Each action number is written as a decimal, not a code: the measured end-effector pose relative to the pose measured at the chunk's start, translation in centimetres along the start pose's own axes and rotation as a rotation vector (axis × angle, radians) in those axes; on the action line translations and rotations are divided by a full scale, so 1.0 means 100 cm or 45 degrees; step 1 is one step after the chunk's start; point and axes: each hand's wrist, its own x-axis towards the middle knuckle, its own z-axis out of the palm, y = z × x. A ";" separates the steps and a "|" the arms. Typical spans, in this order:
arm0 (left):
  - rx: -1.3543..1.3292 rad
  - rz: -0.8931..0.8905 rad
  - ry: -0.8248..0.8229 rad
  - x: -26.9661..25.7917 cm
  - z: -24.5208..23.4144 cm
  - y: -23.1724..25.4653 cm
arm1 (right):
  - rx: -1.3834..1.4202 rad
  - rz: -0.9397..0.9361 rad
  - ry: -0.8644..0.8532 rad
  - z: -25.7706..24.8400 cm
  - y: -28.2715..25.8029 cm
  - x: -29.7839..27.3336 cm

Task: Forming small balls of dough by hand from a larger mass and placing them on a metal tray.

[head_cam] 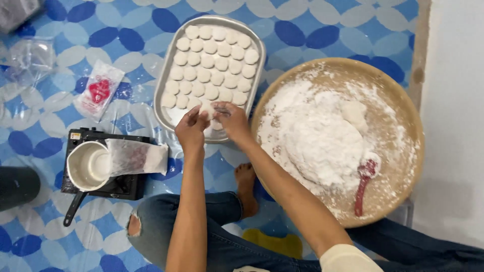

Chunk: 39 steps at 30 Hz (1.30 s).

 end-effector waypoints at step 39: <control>0.626 0.469 -0.071 -0.035 0.027 0.052 | -0.919 0.267 0.959 -0.359 0.006 -0.069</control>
